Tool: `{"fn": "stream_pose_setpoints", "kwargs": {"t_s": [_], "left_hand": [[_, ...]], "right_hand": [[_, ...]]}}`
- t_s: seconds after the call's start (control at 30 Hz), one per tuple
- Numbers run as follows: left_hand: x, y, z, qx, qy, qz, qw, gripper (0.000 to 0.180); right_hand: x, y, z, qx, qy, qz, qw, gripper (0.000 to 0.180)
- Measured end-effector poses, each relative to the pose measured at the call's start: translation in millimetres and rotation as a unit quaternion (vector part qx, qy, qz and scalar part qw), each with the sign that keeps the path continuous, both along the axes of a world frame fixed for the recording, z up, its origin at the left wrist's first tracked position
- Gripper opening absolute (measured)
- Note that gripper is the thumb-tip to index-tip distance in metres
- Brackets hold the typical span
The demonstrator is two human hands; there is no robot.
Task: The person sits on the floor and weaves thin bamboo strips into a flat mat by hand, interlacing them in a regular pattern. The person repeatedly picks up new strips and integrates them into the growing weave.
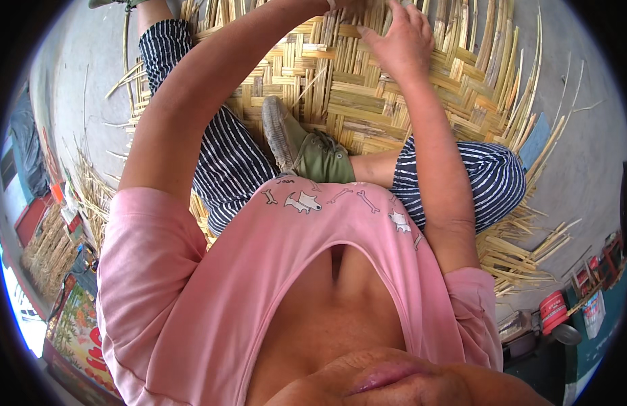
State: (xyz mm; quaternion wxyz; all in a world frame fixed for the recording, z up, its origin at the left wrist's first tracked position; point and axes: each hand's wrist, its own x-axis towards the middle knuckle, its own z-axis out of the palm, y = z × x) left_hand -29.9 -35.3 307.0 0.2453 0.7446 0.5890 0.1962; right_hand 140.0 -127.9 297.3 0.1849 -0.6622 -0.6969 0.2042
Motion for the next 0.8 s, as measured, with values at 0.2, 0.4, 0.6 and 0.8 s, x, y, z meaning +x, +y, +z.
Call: {"fn": "stream_pose_setpoints", "kwargs": {"t_s": [0.2,0.4,0.6,0.8], "left_hand": [[2,-2,-6,0.021,-0.019,-0.008,1.000,0.022],[-10,21,-21,-0.197,-0.190,0.064,0.960,0.019],[-7,-2,27,-0.256,-0.103,0.006,0.961,0.024],[-3,-14,6,-0.105,-0.006,-0.008,0.994,0.012]], "right_hand": [[-2,4,3,0.001,-0.031,0.000,1.000,0.092],[-1,4,6,-0.054,-0.099,0.069,0.991,0.107],[-4,0,21,-0.067,-0.101,0.073,0.990,0.109],[-2,0,18,-0.053,-0.081,0.073,0.993,0.109]]}}
